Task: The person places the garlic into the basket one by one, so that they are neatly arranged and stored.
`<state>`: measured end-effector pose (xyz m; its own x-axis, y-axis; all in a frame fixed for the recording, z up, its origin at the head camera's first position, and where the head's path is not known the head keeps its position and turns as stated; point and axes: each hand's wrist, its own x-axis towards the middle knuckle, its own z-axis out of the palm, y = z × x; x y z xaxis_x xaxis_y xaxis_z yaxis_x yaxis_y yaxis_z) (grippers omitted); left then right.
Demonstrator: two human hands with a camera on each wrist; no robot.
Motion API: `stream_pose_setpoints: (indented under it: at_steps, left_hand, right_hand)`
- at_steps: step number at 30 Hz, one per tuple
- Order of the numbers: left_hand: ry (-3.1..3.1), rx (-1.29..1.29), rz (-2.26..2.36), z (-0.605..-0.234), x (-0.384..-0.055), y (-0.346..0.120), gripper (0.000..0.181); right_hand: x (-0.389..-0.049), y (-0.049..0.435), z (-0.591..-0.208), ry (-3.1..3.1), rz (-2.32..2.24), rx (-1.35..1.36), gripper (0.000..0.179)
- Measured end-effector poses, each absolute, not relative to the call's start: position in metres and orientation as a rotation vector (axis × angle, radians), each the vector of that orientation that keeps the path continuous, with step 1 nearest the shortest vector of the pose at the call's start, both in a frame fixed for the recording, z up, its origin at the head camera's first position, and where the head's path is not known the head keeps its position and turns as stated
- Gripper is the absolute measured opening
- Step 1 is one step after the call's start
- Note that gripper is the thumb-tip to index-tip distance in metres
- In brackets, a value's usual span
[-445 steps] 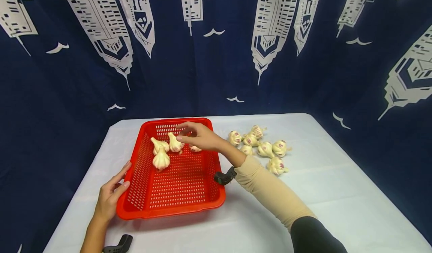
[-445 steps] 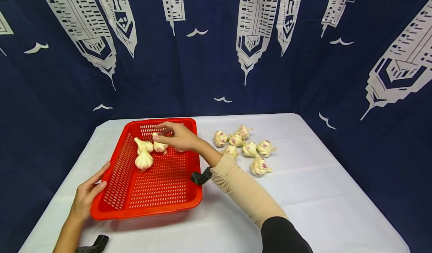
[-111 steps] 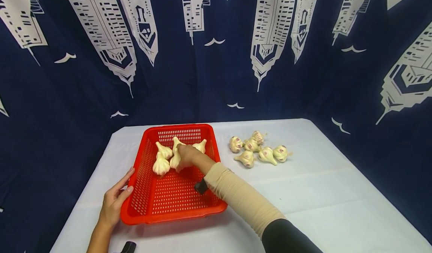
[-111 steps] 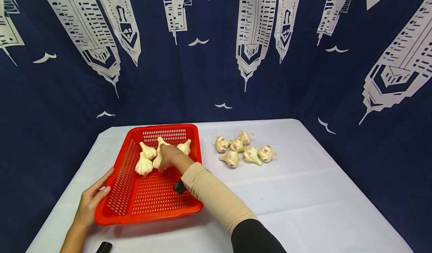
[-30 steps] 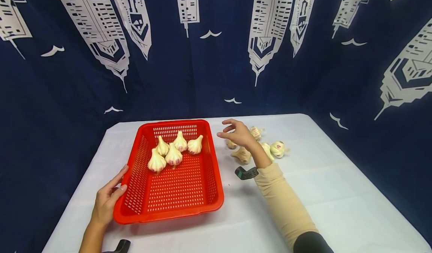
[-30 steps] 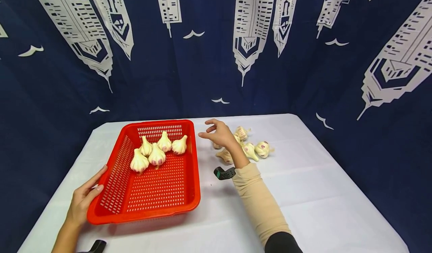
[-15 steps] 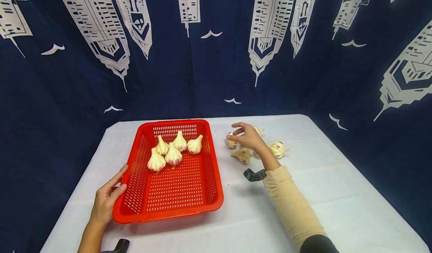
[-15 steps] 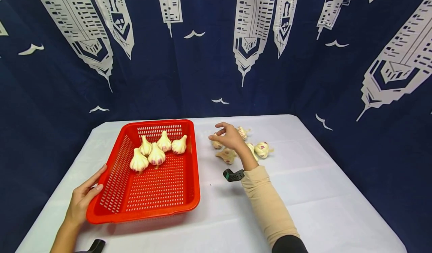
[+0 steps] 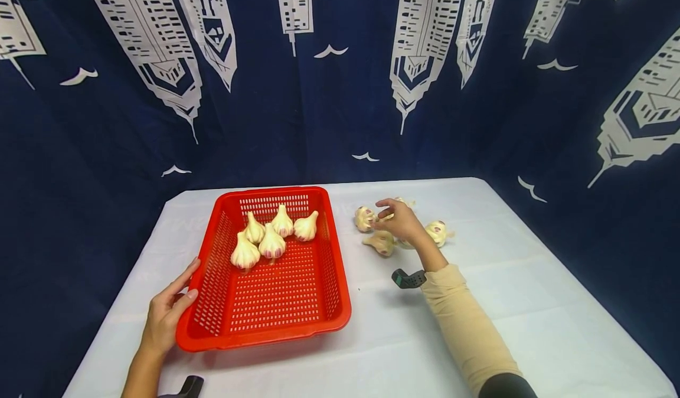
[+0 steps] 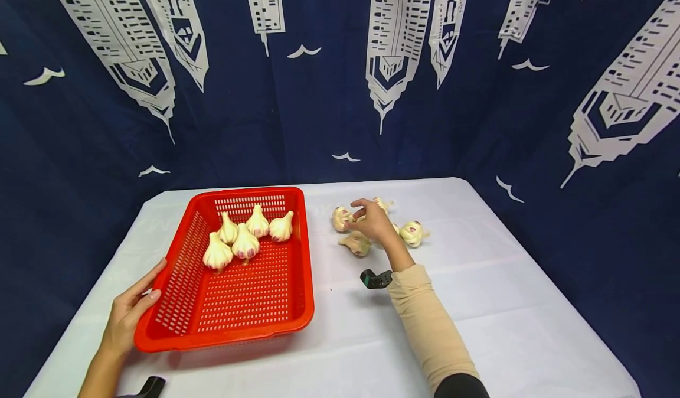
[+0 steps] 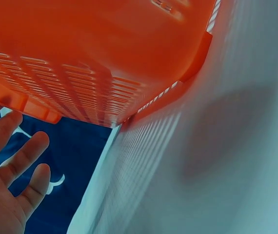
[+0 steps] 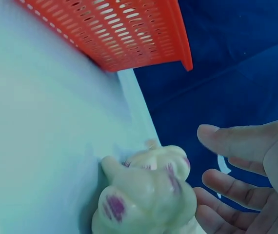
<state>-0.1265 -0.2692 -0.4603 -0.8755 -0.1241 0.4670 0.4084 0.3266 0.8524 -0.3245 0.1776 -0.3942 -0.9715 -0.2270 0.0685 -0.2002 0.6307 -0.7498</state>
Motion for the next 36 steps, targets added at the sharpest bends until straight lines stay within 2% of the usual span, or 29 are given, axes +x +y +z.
stream_pose_setpoints:
  at_steps: [5, 15, 25, 36]
  left_hand:
    - [-2.142, -0.246, -1.579, -0.460, -0.126, -0.269, 0.046]
    - [-2.149, -0.245, -1.562, -0.459, -0.126, -0.270, 0.047]
    - [-2.165, -0.237, -1.533, -0.460, -0.126, -0.269, 0.046]
    - [-2.161, -0.244, -1.535, -0.460, -0.126, -0.269, 0.047]
  right_hand:
    - [-0.325, 0.182, -0.398, 2.803, -1.287, -0.382, 0.055]
    - [-0.325, 0.185, -0.406, 2.795, -1.211, -0.380, 0.068]
    - [-0.322, 0.188, -0.411, 2.872, -1.032, -0.426, 0.057]
    - [-0.320, 0.189, -0.415, 2.827, -0.939, -0.466, 0.059]
